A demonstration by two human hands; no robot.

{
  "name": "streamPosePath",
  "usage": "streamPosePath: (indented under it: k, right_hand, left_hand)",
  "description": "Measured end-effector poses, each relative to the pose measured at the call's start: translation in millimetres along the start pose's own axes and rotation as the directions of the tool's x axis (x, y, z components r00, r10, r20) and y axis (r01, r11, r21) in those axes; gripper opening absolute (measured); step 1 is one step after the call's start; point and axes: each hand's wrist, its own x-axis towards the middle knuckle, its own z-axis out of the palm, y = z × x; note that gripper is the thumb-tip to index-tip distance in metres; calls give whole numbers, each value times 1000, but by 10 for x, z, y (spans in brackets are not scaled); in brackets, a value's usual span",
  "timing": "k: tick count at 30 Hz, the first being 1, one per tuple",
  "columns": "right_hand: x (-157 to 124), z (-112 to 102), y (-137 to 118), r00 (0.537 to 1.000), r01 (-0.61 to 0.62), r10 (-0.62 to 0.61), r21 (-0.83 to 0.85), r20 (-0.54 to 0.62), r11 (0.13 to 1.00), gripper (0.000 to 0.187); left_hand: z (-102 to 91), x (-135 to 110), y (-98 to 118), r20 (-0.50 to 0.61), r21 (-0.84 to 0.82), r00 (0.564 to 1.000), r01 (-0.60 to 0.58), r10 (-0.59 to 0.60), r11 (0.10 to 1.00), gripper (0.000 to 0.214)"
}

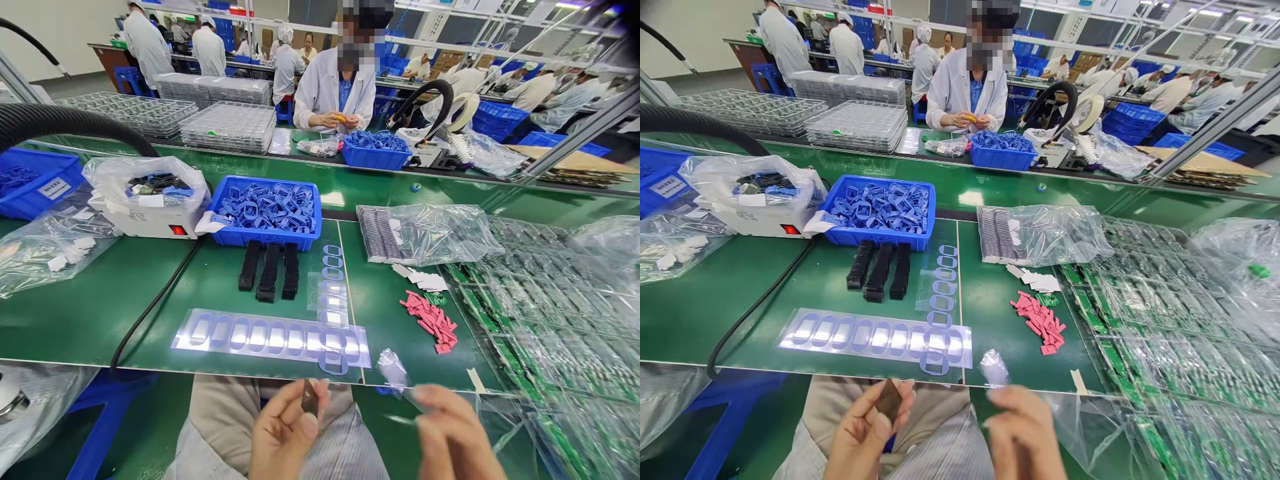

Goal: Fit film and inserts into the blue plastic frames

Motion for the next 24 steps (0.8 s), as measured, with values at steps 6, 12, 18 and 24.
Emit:
streamPosePath:
  k: [6,12,18,24]
  right_hand:
    - [98,-114,564,978,4,87,-431,191,902,30]
    - [8,-92,635,880,406,-226,-415,417,814,27]
    - [278,-70,125,825,385,-282,-120,489,915,37]
    - [547,225,-333,704,558,-578,182,412,810,21]
  left_hand:
    - [-21,82,101,14,55,999,36,-37,998,38]
    - [-47,88,130,33,99,996,80,-84,992,38]
    - [-10,80,119,236,70,965,97,-111,993,35]
    - [-159,40,75,387,283,922,-103,-15,953,41]
